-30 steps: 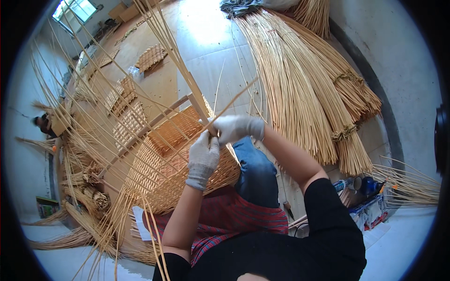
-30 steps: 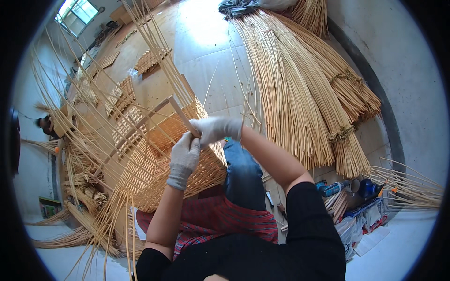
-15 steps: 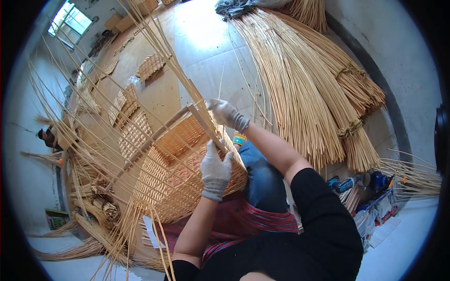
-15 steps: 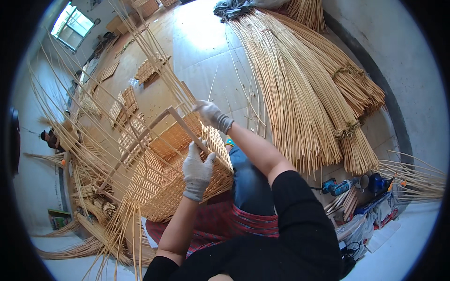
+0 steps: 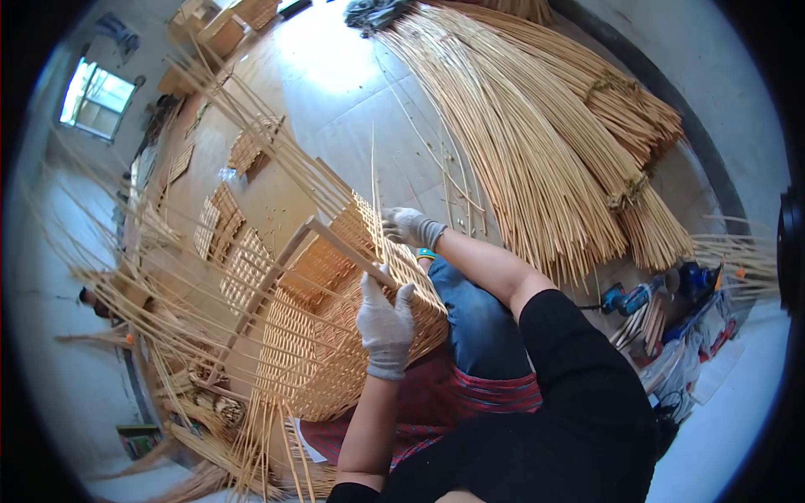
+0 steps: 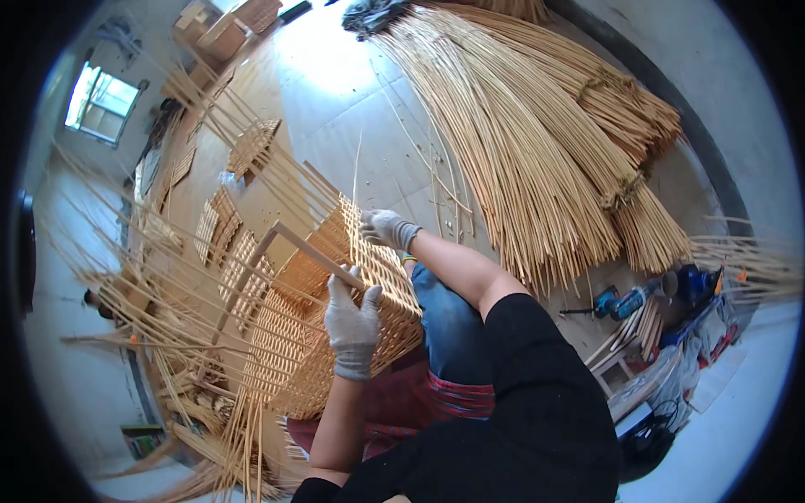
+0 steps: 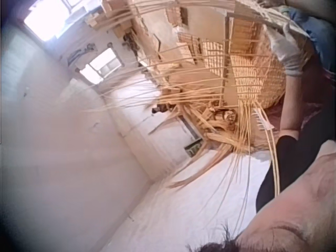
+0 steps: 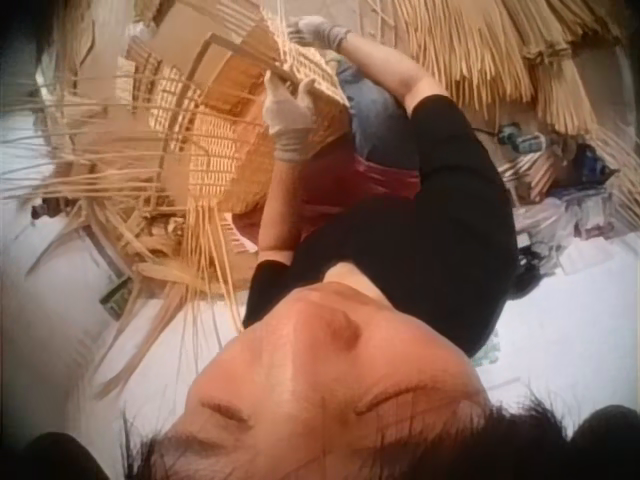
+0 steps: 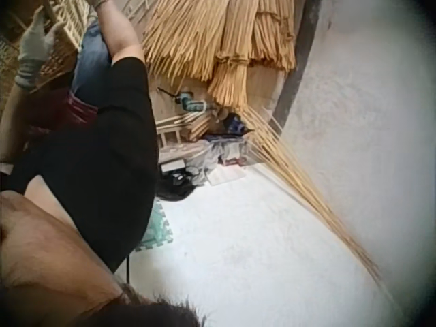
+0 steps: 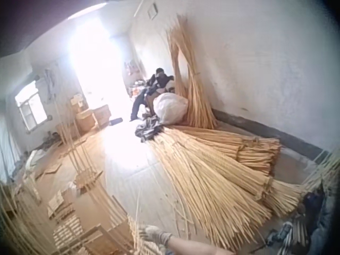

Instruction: Weave a rectangular basket using long bamboo strips.

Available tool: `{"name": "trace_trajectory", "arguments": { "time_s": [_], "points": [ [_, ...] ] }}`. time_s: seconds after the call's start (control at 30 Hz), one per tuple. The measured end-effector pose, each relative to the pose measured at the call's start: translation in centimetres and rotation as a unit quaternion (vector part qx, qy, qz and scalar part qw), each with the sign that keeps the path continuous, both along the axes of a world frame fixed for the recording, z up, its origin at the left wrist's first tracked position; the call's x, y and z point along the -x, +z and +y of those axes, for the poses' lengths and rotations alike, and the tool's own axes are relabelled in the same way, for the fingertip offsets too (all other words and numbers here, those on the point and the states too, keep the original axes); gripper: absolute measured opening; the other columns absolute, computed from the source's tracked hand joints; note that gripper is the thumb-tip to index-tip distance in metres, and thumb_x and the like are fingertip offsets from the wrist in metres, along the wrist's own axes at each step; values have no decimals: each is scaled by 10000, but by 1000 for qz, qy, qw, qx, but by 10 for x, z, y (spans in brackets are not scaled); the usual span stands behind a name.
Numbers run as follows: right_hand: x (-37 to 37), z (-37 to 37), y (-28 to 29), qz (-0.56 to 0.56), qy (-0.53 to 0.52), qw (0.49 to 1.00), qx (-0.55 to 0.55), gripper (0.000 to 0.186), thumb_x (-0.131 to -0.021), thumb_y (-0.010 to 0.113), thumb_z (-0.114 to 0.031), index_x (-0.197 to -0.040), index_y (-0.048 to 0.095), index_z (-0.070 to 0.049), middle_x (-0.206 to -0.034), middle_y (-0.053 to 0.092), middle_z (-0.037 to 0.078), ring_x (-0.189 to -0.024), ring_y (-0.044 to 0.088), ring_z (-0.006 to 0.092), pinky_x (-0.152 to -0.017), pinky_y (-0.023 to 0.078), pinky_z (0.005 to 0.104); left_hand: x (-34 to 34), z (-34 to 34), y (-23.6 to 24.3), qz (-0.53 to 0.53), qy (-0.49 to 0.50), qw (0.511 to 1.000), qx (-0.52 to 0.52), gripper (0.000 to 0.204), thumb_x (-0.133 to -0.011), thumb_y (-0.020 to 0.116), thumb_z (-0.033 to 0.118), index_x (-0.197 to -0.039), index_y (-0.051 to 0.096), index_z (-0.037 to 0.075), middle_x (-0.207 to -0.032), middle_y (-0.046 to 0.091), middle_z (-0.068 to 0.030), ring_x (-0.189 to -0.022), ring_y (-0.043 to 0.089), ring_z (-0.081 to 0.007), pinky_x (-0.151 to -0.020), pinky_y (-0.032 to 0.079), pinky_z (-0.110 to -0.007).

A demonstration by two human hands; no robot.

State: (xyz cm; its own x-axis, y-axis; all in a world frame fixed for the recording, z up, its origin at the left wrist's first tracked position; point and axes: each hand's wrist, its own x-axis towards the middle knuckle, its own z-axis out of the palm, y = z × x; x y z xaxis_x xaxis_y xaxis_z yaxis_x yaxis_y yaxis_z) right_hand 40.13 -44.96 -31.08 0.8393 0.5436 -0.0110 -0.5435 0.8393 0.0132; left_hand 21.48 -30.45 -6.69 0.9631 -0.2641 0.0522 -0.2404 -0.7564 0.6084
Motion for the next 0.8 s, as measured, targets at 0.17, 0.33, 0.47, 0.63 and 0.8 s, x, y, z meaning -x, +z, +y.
{"name": "trace_trajectory", "arguments": {
  "time_s": [0.17,0.33,0.47,0.63,0.8],
  "points": [
    [5,-20,36,121,-149,832,521,276,-977,583,-270,-1180,574,-82,-943,656,88,-724,655,177,-569,546,331,-2,-15,1,36,15,999,33,611,-854,788,129,-1345,458,-24,-1276,661,-200,-1187,648,-326,-978,513,-396],
    [69,-33,88,21,-251,663,705,399,-964,630,-210,-1309,544,-30,-1052,676,143,-880,680,216,-761,566,339,-1,-15,-8,-89,-10,996,12,761,-848,785,227,-1464,381,37,-1150,667,-239,-952,681,-435,-794,539,-499],
    [134,-13,185,-108,-243,679,684,403,-995,622,-187,-1355,529,-31,-1073,637,103,-936,631,156,-815,554,310,5,3,9,-44,33,998,-3,973,-841,788,230,-1575,183,25,-1283,605,-296,-1054,647,-460,-813,534,-522],
    [209,16,235,-177,-378,583,697,315,-973,650,-110,-1276,609,-33,-1045,661,114,-905,641,162,-813,549,318,59,59,8,-75,-5,980,184,785,-901,748,171,-1550,321,52,-1318,619,-219,-1257,594,-347,-1052,462,-424],
    [278,101,302,-552,-323,481,600,456,-776,775,-185,-1192,627,-67,-1296,597,197,-1193,588,397,-995,472,532,138,175,-56,-5,111,994,-5,328,-925,689,143,-1232,653,32,-1138,690,-165,-1118,647,-312,-990,499,-392]
  ]
}}
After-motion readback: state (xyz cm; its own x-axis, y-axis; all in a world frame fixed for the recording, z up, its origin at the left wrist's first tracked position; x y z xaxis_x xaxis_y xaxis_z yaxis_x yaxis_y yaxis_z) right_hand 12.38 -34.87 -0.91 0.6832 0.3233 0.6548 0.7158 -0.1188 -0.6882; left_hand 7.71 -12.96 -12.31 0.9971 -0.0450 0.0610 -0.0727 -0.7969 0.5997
